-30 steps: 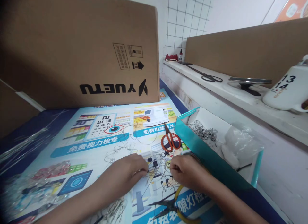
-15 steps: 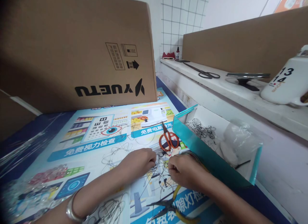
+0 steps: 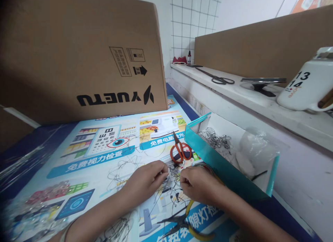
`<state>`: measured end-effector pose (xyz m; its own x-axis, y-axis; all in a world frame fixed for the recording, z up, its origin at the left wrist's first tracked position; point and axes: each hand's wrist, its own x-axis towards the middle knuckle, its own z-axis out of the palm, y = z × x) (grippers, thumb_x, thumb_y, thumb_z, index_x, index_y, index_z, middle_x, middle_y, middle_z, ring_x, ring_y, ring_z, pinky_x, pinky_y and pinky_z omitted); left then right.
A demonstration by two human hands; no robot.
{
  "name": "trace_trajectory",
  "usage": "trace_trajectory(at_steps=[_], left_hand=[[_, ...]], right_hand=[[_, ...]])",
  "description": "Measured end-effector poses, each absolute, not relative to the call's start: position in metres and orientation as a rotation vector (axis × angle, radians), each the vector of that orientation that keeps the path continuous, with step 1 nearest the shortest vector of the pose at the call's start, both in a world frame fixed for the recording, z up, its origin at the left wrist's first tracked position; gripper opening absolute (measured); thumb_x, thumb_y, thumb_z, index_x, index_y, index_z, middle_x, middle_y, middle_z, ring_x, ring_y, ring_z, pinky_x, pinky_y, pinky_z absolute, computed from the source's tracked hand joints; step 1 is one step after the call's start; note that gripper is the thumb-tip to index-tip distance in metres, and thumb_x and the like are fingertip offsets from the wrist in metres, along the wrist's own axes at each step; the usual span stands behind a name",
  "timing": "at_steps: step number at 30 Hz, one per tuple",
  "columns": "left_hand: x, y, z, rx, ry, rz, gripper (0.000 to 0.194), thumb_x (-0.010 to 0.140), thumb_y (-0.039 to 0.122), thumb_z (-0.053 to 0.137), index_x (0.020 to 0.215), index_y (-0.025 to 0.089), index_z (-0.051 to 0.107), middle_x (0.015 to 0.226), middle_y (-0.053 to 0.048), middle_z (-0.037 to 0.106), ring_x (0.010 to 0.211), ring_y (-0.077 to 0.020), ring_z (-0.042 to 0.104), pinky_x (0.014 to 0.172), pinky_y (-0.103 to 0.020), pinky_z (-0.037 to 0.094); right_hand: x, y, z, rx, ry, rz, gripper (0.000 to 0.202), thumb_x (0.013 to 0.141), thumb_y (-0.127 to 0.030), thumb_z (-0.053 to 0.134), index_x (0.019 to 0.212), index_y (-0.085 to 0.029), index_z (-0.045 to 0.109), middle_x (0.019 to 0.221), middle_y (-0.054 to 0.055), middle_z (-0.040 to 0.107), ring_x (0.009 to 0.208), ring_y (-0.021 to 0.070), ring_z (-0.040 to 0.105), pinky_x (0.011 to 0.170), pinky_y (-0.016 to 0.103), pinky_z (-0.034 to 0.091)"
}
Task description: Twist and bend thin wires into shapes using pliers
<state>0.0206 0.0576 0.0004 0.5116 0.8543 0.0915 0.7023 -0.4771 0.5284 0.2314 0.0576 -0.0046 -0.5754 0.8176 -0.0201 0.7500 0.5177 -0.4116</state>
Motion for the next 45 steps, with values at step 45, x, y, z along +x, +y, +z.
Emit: trace_trajectory(at_steps=[45], left_hand=[[0.024,0.036,0.003,1.694,1.181,0.656,0.008,0.078,0.022,0.051,0.071,0.018,0.055,0.064,0.004,0.050,0.062,-0.0115,0.044,0.057,-0.021,0.033]], right_hand=[[0.211,0.046,-0.006,-1.275,-1.840,0.930,0.017,0.084,-0.024,0.047,0.069,-0.018,0.047,0.060,-0.005,0.042,0.056,0.0095,0.039,0.052,0.021,0.032]])
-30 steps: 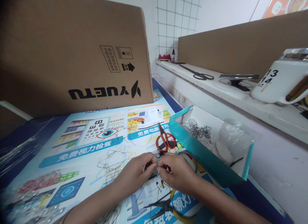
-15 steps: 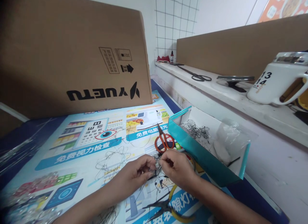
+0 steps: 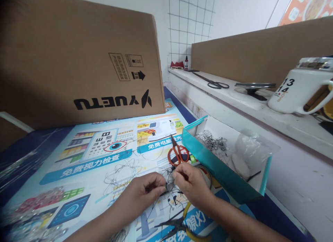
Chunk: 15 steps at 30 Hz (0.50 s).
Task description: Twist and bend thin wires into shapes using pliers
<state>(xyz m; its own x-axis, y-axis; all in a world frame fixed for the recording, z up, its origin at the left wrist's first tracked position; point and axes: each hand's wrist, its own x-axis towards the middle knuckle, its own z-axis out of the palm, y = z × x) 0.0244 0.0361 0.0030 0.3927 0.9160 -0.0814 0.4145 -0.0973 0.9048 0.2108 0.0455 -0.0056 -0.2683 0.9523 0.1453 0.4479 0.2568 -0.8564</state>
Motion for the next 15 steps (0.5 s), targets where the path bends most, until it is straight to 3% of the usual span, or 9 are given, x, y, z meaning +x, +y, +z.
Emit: trace_trajectory(at_steps=[6,15], left_hand=[[0.028,0.032,0.009,1.370,1.145,0.645,0.014,0.076,0.026,0.052,0.066,0.016,0.053,0.053,0.006,0.042,0.048,-0.0082,0.036,0.047,-0.020,0.028],[0.033,0.021,0.013,1.088,1.104,0.722,0.020,0.071,0.033,0.062,0.077,0.014,0.058,0.060,0.004,0.052,0.044,-0.0062,0.043,0.044,-0.019,0.028]], right_hand=[[0.209,0.042,-0.006,-1.244,-1.812,0.958,0.016,0.085,-0.025,0.047,0.072,-0.018,0.050,0.061,-0.004,0.044,0.056,0.0095,0.040,0.052,0.021,0.033],[0.205,0.030,-0.005,-1.181,-1.793,0.804,0.010,0.083,-0.022,0.050,0.075,-0.018,0.052,0.064,-0.003,0.050,0.059,0.0105,0.046,0.055,0.021,0.037]])
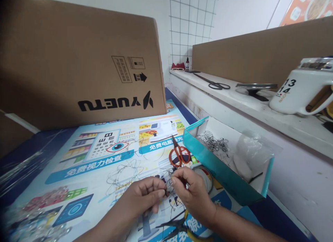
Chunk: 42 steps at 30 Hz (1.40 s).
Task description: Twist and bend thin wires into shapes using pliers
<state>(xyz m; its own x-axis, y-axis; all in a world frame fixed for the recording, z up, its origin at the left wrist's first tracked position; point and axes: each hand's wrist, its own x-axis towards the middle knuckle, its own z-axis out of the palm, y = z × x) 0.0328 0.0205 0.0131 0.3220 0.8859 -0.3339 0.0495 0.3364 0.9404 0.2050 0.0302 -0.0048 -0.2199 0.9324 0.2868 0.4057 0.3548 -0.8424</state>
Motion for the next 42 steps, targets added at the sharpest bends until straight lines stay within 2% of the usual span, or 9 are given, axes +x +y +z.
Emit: trace_trajectory(at_steps=[4,10,23,29,34,42], left_hand=[[0.031,0.015,0.006,1.107,1.039,0.773,0.019,0.071,0.032,0.064,0.078,0.015,0.059,0.064,0.003,0.052,0.052,-0.0081,0.046,0.051,-0.021,0.034],[0.027,0.012,0.011,1.114,1.121,0.877,0.017,0.077,0.033,0.056,0.076,0.016,0.058,0.052,0.004,0.048,0.050,-0.0089,0.040,0.050,-0.021,0.031],[0.022,0.012,0.006,1.107,1.133,0.843,0.023,0.079,0.038,0.055,0.078,0.015,0.058,0.054,0.004,0.048,0.048,-0.0076,0.037,0.048,-0.020,0.027],[0.021,0.011,0.003,1.239,1.169,0.769,0.022,0.078,0.037,0.054,0.074,0.016,0.057,0.055,0.005,0.043,0.050,-0.0092,0.035,0.048,-0.020,0.027],[0.019,0.010,0.006,1.447,1.242,0.765,0.020,0.080,0.033,0.050,0.075,0.018,0.061,0.064,0.001,0.050,0.060,-0.0127,0.042,0.055,-0.022,0.033],[0.017,0.010,0.003,1.597,1.205,0.778,0.020,0.085,0.028,0.047,0.087,0.022,0.066,0.078,-0.001,0.062,0.073,-0.0168,0.054,0.066,-0.025,0.040]], right_hand=[[0.204,0.027,-0.002,-1.146,-1.780,0.806,0.010,0.083,-0.022,0.049,0.074,-0.018,0.052,0.063,-0.003,0.049,0.058,0.0102,0.045,0.054,0.020,0.037],[0.202,0.027,0.007,-1.094,-1.844,0.933,0.012,0.082,-0.021,0.049,0.070,-0.018,0.050,0.059,-0.003,0.046,0.054,0.0093,0.042,0.050,0.019,0.035],[0.207,0.030,0.010,-1.050,-1.926,1.103,0.013,0.082,-0.024,0.047,0.079,-0.016,0.057,0.064,-0.001,0.051,0.058,0.0115,0.047,0.053,0.021,0.038],[0.205,0.032,0.009,-1.034,-2.016,0.888,0.012,0.081,-0.020,0.049,0.074,-0.017,0.057,0.065,0.000,0.054,0.060,0.0116,0.049,0.057,0.022,0.039],[0.201,0.033,0.003,-0.956,-2.073,0.785,0.009,0.076,-0.012,0.052,0.073,-0.018,0.058,0.066,-0.001,0.053,0.066,0.0122,0.050,0.061,0.022,0.039],[0.200,0.030,0.001,-1.088,-2.060,0.948,0.007,0.073,-0.012,0.054,0.070,-0.018,0.056,0.061,-0.003,0.050,0.057,0.0094,0.045,0.052,0.019,0.035]])
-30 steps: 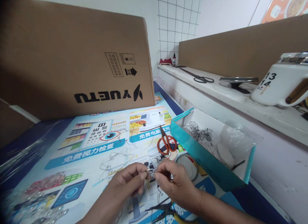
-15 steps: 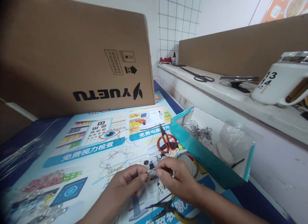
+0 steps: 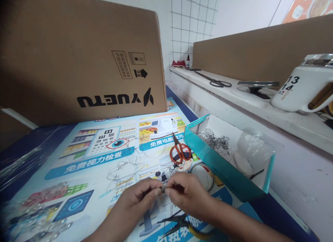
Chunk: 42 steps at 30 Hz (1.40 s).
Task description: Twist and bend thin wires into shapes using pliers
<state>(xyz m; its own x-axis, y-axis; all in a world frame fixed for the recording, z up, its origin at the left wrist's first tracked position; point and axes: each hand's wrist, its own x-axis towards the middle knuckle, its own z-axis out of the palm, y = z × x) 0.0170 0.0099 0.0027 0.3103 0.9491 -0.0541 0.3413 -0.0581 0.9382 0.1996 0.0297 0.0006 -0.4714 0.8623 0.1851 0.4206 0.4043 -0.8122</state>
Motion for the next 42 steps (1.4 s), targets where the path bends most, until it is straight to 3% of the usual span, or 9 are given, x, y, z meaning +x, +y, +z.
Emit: trace_trajectory(at_steps=[10,15,18,25,29,33,42], left_hand=[[0.017,0.011,-0.002,1.562,1.263,0.819,0.014,0.078,0.023,0.053,0.083,0.022,0.066,0.080,-0.002,0.064,0.075,-0.0174,0.056,0.069,-0.027,0.042],[0.018,0.012,-0.002,1.316,1.262,0.836,0.010,0.074,0.027,0.058,0.075,0.017,0.059,0.063,0.002,0.053,0.056,-0.0105,0.045,0.051,-0.020,0.035],[0.020,0.010,-0.004,1.171,1.206,0.816,0.017,0.074,0.032,0.059,0.070,0.016,0.056,0.054,0.005,0.046,0.045,-0.0066,0.036,0.043,-0.018,0.028],[0.032,-0.002,-0.008,0.892,1.117,0.783,0.032,0.073,0.045,0.063,0.075,0.014,0.058,0.041,0.008,0.041,0.036,-0.0030,0.025,0.038,-0.016,0.015],[0.036,-0.005,-0.009,0.712,1.113,0.905,0.039,0.061,0.047,0.073,0.079,0.018,0.053,0.048,0.009,0.044,0.035,-0.0029,0.030,0.034,-0.014,0.014],[0.036,-0.008,-0.011,0.698,1.128,0.875,0.039,0.065,0.051,0.069,0.074,0.016,0.054,0.038,0.009,0.040,0.032,-0.0022,0.022,0.034,-0.015,0.012],[0.040,-0.010,-0.010,0.652,1.164,0.939,0.039,0.062,0.050,0.070,0.069,0.016,0.054,0.038,0.009,0.038,0.032,-0.0020,0.021,0.036,-0.015,0.011]], right_hand=[[0.200,0.028,0.007,-1.096,-1.982,1.068,0.010,0.077,-0.018,0.051,0.066,-0.018,0.050,0.057,-0.004,0.043,0.053,0.0088,0.040,0.049,0.019,0.032],[0.202,0.027,-0.001,-1.027,-2.118,0.633,0.010,0.077,-0.013,0.051,0.068,-0.018,0.052,0.062,-0.001,0.051,0.058,0.0107,0.047,0.055,0.022,0.035],[0.203,0.024,-0.005,-0.954,-2.192,0.377,0.012,0.079,-0.011,0.050,0.069,-0.018,0.053,0.065,0.001,0.054,0.064,0.0132,0.049,0.060,0.025,0.037],[0.203,0.019,-0.003,-0.815,-2.298,0.001,0.009,0.080,-0.010,0.053,0.082,-0.016,0.058,0.068,0.005,0.059,0.068,0.0168,0.051,0.066,0.031,0.039],[0.203,0.020,-0.001,-0.769,-2.321,-0.150,0.011,0.079,-0.007,0.053,0.084,-0.016,0.058,0.067,0.005,0.060,0.067,0.0169,0.051,0.066,0.033,0.039],[0.204,0.019,-0.004,-0.721,-2.342,-0.251,0.009,0.080,-0.008,0.051,0.081,-0.016,0.057,0.065,0.004,0.058,0.063,0.0159,0.047,0.060,0.032,0.036],[0.204,0.019,-0.010,-0.615,-2.454,-0.284,0.013,0.078,-0.006,0.050,0.087,-0.011,0.058,0.066,0.005,0.056,0.062,0.0170,0.045,0.057,0.033,0.034]])
